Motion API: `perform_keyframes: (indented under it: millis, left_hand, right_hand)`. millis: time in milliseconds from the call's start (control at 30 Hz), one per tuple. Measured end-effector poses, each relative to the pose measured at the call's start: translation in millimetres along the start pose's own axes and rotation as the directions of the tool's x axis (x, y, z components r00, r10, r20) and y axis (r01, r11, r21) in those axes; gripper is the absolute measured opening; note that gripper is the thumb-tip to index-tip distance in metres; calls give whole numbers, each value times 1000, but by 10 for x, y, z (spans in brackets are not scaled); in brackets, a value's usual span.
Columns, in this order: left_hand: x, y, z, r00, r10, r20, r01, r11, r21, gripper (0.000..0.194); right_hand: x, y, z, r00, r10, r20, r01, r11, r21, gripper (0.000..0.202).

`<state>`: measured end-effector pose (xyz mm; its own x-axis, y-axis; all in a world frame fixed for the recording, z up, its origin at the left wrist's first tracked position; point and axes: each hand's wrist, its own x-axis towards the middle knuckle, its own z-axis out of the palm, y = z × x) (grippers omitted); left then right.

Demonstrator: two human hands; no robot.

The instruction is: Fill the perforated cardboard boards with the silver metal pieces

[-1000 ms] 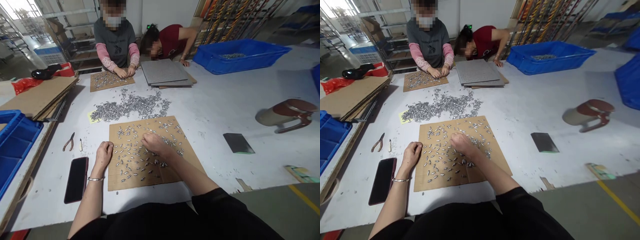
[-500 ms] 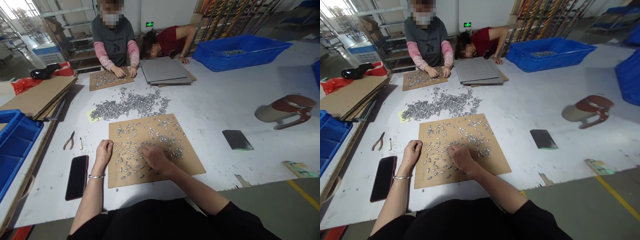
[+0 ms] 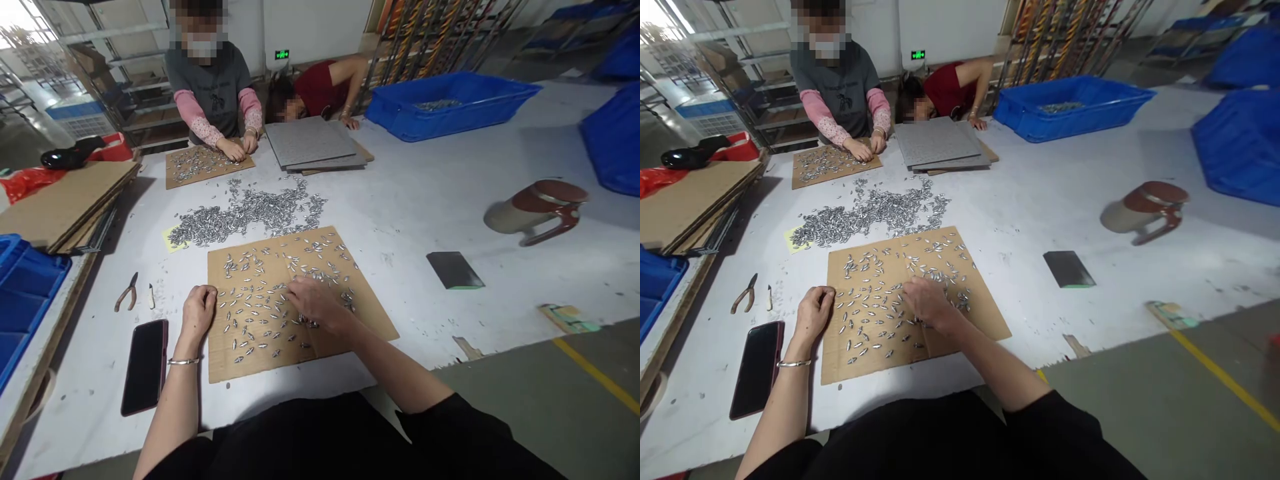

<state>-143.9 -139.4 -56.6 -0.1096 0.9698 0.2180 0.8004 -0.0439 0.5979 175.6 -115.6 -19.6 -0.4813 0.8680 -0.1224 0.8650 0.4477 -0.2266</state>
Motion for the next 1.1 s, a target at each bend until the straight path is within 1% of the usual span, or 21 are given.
perform_keyframes:
  millis: [100,200,300,433,533,633,733,833,900,967,1033,1100]
  left_hand:
    - [-6,-1,2,1000,2,-3,-2,1000,11,25]
    - [-10,2,0,1000,1,-1,-1,1000,6,24]
    - [-11,6,-3,1000,-1,3,1,1000,-5,23]
    - [-8,-5,1,1000,2,6,-2,1000,-11,22]
    - [-11,-19,9,1000,0,5,0,1000,-14,22]
    - [-22,-21,13,1000,4,0,-4,1000,-27,22]
    - [-32,-11,12,1000,10,-1,-10,999,-35,22]
    - [-33,-3,8,1000,7,4,-7,999,-36,22]
    - [-29,-1,5,1000,0,3,0,999,-33,21]
    - [-25,2,-1,1000,-4,4,4,1000,-28,21]
    - [-22,4,-7,1000,-3,7,3,1000,-27,22]
    - [-20,5,-11,1000,2,7,-1,1000,-27,22]
  right_hand:
    - [101,-107,70,1000,16,25,-16,999,-37,27]
    - [155,-116,84,999,-11,40,13,999,-49,25]
    - [181,-41,24,997,-61,36,62,997,-40,27]
    - [251,74,-95,998,-68,-11,68,998,-8,27]
    - [331,130,-127,990,-137,40,136,990,25,20]
    - [401,177,-114,980,-185,75,184,983,25,20]
    - [464,171,-108,988,-142,56,141,990,11,25]
    - [547,71,-124,994,-101,37,98,993,58,24]
    - [613,-13,-139,994,-93,54,88,993,83,22]
    - [670,-65,-151,995,-55,87,47,995,90,20]
    - [696,-63,-159,995,8,104,-18,995,102,16]
    - [680,-13,-166,995,51,85,-61,989,132,16]
